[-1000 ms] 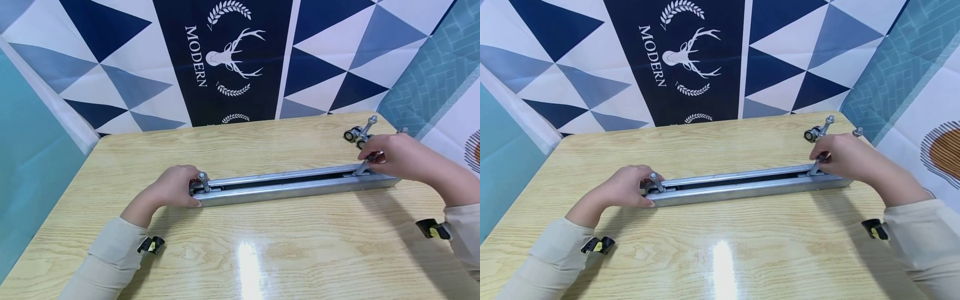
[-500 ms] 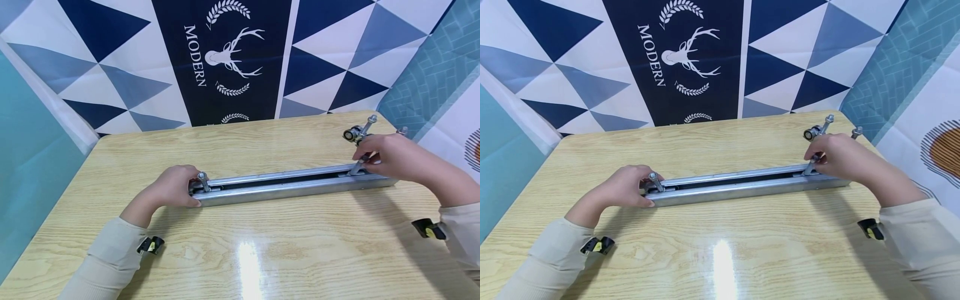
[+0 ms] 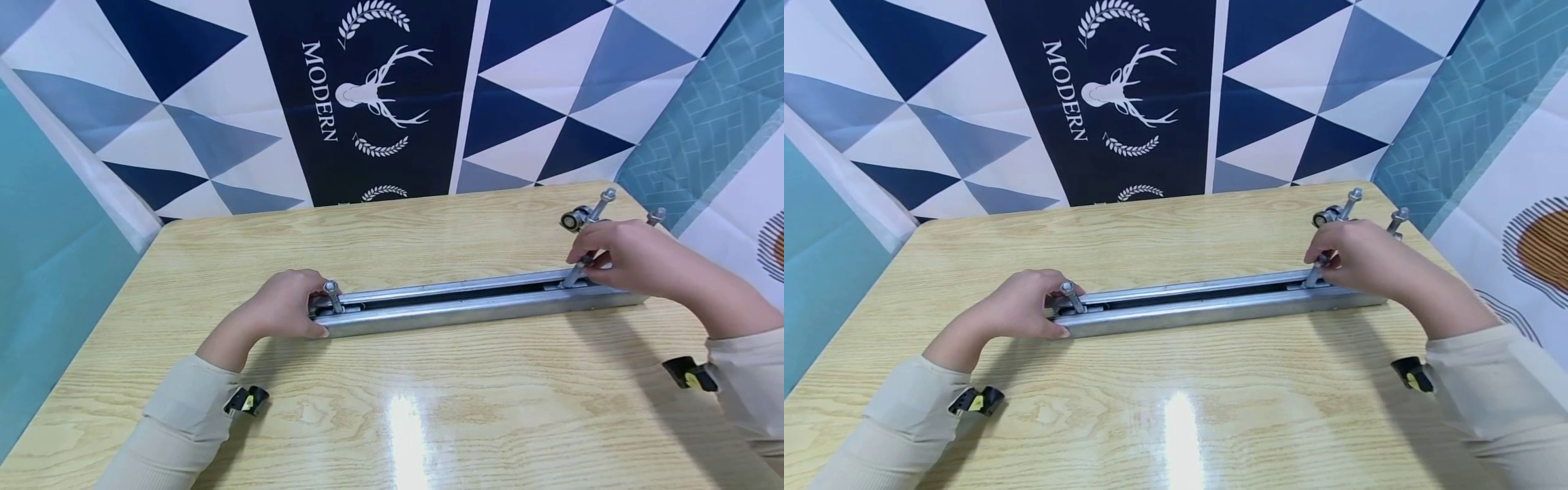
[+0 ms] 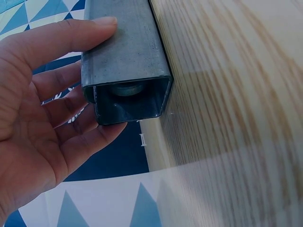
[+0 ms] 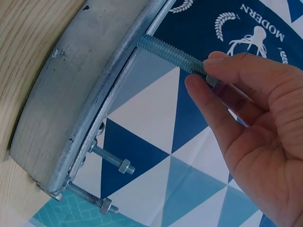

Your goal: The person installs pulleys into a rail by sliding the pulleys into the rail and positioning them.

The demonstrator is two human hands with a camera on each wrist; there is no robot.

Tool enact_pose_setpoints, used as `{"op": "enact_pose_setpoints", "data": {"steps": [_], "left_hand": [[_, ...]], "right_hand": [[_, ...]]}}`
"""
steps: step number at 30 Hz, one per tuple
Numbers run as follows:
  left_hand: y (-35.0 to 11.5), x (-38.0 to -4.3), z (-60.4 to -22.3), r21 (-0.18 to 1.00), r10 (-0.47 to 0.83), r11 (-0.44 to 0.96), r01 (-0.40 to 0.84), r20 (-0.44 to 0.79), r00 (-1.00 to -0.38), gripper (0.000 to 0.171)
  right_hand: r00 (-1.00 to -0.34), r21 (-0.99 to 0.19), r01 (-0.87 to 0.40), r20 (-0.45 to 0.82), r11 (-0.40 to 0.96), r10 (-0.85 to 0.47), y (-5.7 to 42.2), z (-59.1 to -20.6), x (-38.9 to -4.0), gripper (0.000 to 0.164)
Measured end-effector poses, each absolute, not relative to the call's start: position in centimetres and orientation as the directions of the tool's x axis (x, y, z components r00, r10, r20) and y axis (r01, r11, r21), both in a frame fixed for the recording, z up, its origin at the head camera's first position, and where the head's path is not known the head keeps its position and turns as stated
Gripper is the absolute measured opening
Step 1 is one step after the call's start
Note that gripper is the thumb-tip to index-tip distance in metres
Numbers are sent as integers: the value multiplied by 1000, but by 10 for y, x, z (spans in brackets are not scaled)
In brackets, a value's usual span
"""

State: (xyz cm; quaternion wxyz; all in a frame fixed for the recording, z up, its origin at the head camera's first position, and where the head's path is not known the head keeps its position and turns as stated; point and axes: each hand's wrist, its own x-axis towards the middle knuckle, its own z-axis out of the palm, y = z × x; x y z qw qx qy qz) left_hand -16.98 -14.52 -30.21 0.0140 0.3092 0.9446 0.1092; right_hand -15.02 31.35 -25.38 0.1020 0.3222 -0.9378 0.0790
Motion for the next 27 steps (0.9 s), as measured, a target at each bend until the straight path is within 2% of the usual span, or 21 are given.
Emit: {"op": "enact_pose_setpoints", "data": {"steps": [5,14,22,27], "left_hand": [[-146,-170,-303,209,590,783,585,45,-806,53],[-146,-171,-303,207,606,772,602,49,-794,53],[-146,-172,-303,212,607,769,602,51,-793,53],[-146,-171,-303,215,599,774,595,53,-799,54]], "right_hand": [[-737,-63,-657,263,751,-623,312,-256,-152,29],[-712,-66,-682,285,728,-641,309,-257,-154,29],[-742,-89,-657,251,748,-622,304,-256,-152,28],[-724,-91,-677,262,730,-638,302,-255,-153,28]]}}
